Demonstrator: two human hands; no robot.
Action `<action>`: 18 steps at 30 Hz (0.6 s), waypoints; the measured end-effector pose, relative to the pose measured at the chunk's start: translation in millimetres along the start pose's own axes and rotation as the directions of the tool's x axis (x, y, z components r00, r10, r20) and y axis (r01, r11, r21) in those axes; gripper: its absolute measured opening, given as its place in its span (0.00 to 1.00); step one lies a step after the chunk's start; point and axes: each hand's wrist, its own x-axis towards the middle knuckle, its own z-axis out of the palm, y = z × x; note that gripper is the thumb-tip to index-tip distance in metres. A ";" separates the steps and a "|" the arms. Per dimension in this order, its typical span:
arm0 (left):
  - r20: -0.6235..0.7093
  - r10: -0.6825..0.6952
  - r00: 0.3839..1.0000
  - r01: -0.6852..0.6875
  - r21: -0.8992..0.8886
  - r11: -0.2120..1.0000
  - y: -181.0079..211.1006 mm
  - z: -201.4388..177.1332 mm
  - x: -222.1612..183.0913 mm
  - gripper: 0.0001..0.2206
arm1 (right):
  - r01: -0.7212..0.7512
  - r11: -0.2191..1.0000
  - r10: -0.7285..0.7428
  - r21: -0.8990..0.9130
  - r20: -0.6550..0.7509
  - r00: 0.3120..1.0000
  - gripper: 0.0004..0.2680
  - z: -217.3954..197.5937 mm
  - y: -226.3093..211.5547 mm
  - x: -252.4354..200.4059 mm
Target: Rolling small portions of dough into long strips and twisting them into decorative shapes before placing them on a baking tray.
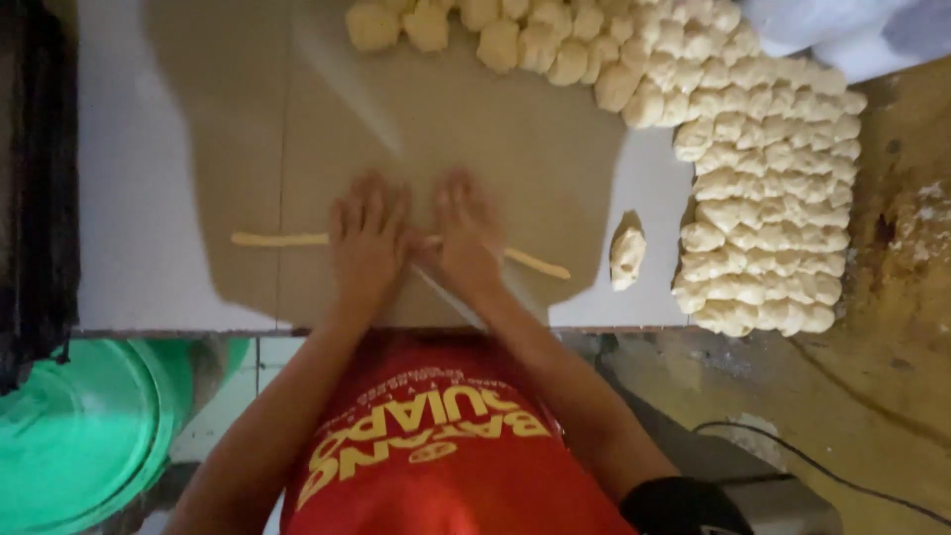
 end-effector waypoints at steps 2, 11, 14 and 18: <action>-0.131 -0.054 0.990 0.051 -0.023 0.998 1.6 -28.8 -12.7 0.25 | -0.152 0.976 0.173 -0.156 0.128 0.977 0.37 -36.7 -0.9 -9.4; -0.126 0.007 0.992 0.033 0.310 0.950 -78.2 -45.8 28.1 0.18 | -0.293 0.955 0.295 0.035 -0.060 0.954 0.27 -89.7 60.9 11.3; -0.085 -0.323 0.943 0.316 -0.092 0.944 -67.2 -60.4 -0.2 0.29 | -0.294 0.949 0.300 -0.111 0.038 0.953 0.31 -92.2 46.9 -30.0; -0.098 -0.157 0.983 0.175 0.212 0.962 -56.1 -87.9 -27.6 0.24 | -0.420 0.895 0.419 0.148 0.044 0.907 0.31 -60.5 40.5 -91.1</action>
